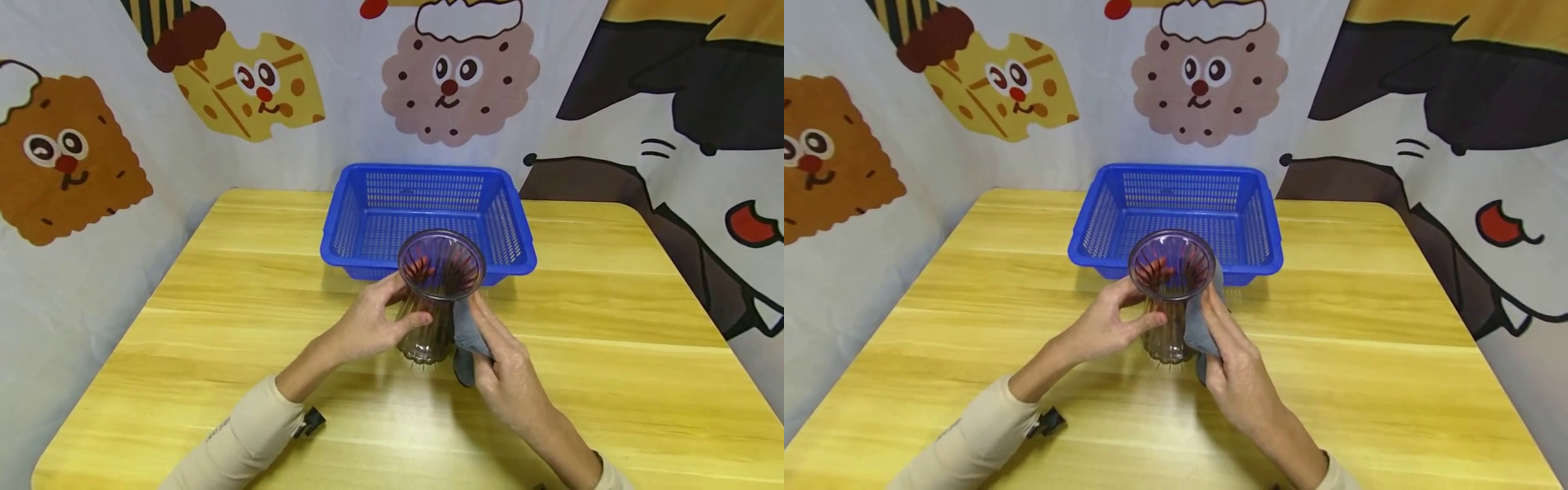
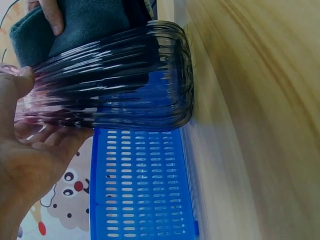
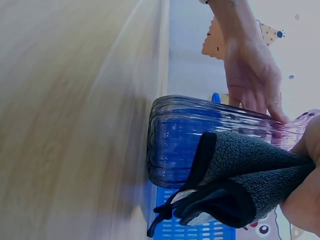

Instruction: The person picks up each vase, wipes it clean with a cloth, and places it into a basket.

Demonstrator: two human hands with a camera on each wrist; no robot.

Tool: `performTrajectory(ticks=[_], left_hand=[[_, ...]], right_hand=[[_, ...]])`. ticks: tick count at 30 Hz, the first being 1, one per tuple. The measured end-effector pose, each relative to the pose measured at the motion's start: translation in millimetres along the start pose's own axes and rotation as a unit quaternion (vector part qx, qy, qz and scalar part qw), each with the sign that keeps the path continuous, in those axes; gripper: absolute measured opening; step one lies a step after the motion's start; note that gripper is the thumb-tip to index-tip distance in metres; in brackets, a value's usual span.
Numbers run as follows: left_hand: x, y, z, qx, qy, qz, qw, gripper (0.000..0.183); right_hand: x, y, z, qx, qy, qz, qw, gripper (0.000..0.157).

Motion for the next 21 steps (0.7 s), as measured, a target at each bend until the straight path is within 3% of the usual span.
performTrajectory(ticks=[21], left_hand=[[3.9,-0.7,2.5,0.029,0.009,0.015,0.9994,0.071]], right_hand=[[3.3,5.5,-7.6,-0.034,-0.067,-0.03,0.997,0.092]])
Point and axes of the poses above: each hand's wrist, its own z-axis towards the middle knuckle, its own x-axis out of the back of the hand, y = z × x, the point moved 2 cm from there along z, towards the middle knuckle, and after that the axes turned 3 degrees about -z, right-handed, at the moved point
